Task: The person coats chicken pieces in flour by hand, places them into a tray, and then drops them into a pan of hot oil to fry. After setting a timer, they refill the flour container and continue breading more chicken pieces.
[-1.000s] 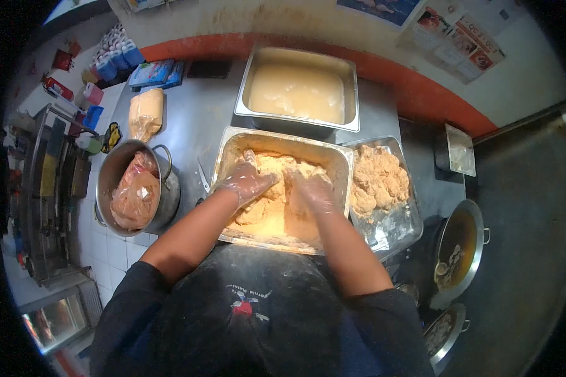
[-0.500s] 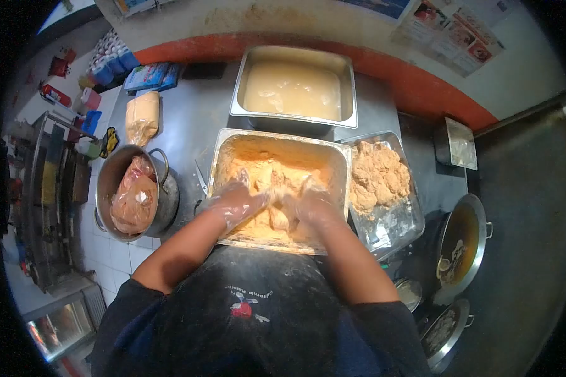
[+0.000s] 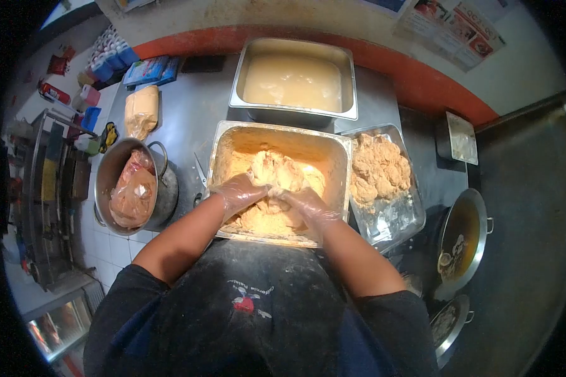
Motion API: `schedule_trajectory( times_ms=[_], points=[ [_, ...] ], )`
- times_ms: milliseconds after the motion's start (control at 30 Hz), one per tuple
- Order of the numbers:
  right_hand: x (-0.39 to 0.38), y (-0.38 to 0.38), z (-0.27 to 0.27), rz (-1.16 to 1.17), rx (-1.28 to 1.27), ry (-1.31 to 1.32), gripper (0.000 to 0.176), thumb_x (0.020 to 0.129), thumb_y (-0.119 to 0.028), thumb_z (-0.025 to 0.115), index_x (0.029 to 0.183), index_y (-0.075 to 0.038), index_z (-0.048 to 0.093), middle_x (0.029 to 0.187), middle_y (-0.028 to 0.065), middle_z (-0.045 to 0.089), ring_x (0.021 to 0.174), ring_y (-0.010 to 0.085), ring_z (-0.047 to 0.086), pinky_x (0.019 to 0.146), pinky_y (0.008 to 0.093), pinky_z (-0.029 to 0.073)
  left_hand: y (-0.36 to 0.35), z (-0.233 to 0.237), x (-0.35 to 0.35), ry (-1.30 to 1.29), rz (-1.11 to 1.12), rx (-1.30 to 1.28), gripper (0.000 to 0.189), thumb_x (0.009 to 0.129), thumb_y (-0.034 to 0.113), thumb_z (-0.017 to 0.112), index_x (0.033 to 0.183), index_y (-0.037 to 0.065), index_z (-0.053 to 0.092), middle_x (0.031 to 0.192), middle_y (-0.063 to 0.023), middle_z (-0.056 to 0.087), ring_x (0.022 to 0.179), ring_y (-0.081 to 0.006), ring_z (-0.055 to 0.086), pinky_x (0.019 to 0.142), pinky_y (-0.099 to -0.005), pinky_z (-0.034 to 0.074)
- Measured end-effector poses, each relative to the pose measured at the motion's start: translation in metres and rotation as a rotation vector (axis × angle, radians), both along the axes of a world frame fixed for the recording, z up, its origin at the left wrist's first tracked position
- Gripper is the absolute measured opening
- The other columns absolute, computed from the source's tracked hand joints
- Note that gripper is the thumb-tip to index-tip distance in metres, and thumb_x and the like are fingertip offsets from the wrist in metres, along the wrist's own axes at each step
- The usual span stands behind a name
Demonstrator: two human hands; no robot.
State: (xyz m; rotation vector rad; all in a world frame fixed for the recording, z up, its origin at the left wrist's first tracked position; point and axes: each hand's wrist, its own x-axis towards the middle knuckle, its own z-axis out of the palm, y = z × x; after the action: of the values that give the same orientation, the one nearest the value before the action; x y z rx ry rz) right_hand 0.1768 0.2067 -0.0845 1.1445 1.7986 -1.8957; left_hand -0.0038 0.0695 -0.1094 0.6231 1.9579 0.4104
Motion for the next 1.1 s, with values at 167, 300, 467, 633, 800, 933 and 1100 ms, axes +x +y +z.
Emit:
schedule_trajectory(
  times_ms=[167, 300, 467, 633, 800, 933, 1100],
  points=[
    [-0.007, 0.003, 0.036, -0.501, -0.304, 0.114, 0.070, 0.107, -0.041, 0.074, 0.163, -0.007, 0.050, 0.152, 0.0139, 0.065, 0.134, 0.0253, 0.066, 0.101, 0.0468, 0.062, -0.008, 0.007, 0.002, -0.301, 0.359, 0.605, 0.073, 0.097, 0.042, 0.087, 0.150, -0.002, 0.063, 0.136, -0.0187, 0.075, 0.121, -0.0306, 0.073, 0.105, -0.0401, 0.057],
    [0.008, 0.012, 0.040, -0.563, -0.313, 0.212, 0.071, 0.107, -0.043, 0.072, 0.163, -0.005, 0.049, 0.150, 0.0171, 0.067, 0.133, 0.0338, 0.068, 0.107, 0.0531, 0.060, -0.013, 0.049, 0.002, 0.178, 0.302, 0.319, 0.109, 0.095, 0.047, 0.085, 0.172, -0.008, 0.029, 0.143, -0.0309, 0.070, 0.135, -0.0391, 0.068, 0.119, -0.0426, 0.051],
    [0.024, -0.002, 0.052, 0.821, 0.730, -0.281, 0.049, 0.106, -0.040, 0.060, 0.139, -0.005, 0.072, 0.129, 0.0282, 0.076, 0.120, 0.0406, 0.074, 0.104, 0.0499, 0.058, -0.030, 0.075, 0.029, 0.337, -0.255, -0.046, 0.135, 0.097, 0.058, 0.073, 0.171, -0.014, -0.014, 0.149, -0.0380, 0.061, 0.137, -0.0470, 0.065, 0.123, -0.0428, 0.048],
    [0.023, 0.001, -0.029, 1.076, 0.631, -0.108, 0.046, 0.106, -0.040, 0.052, 0.119, -0.008, 0.083, 0.123, 0.0224, 0.080, 0.115, 0.0399, 0.075, 0.096, 0.0510, 0.059, -0.025, 0.049, 0.044, 0.247, -0.434, -0.249, 0.127, 0.098, 0.065, 0.064, 0.170, -0.018, 0.001, 0.156, -0.0390, 0.057, 0.144, -0.0429, 0.062, 0.120, -0.0408, 0.049],
    [-0.009, -0.031, -0.036, 0.810, 0.468, -0.157, 0.049, 0.100, -0.043, 0.071, 0.117, 0.001, 0.082, 0.115, 0.0255, 0.081, 0.112, 0.0389, 0.077, 0.094, 0.0485, 0.058, -0.024, 0.009, 0.040, 0.157, -0.356, -0.110, 0.106, 0.098, 0.067, 0.062, 0.160, -0.018, 0.045, 0.154, -0.0372, 0.060, 0.140, -0.0449, 0.064, 0.122, -0.0405, 0.047],
    [-0.013, -0.027, -0.058, 0.430, 0.060, -0.028, 0.048, 0.093, -0.029, 0.083, 0.129, 0.003, 0.077, 0.115, 0.0186, 0.081, 0.106, 0.0285, 0.076, 0.092, 0.0465, 0.058, -0.016, 0.012, 0.035, 0.195, -0.150, -0.100, 0.091, 0.098, 0.065, 0.064, 0.143, -0.015, 0.065, 0.152, -0.0354, 0.062, 0.142, -0.0433, 0.062, 0.121, -0.0408, 0.048],
    [-0.033, -0.032, 0.014, 0.099, -0.136, 0.132, 0.066, 0.091, -0.018, 0.086, 0.151, -0.001, 0.064, 0.124, 0.0114, 0.077, 0.104, 0.0182, 0.071, 0.095, 0.0435, 0.058, -0.032, 0.035, 0.016, -0.073, 0.157, 0.028, 0.084, 0.097, 0.050, 0.065, 0.155, -0.010, 0.056, 0.143, -0.0320, 0.070, 0.138, -0.0426, 0.066, 0.118, -0.0434, 0.050]
  ],
)
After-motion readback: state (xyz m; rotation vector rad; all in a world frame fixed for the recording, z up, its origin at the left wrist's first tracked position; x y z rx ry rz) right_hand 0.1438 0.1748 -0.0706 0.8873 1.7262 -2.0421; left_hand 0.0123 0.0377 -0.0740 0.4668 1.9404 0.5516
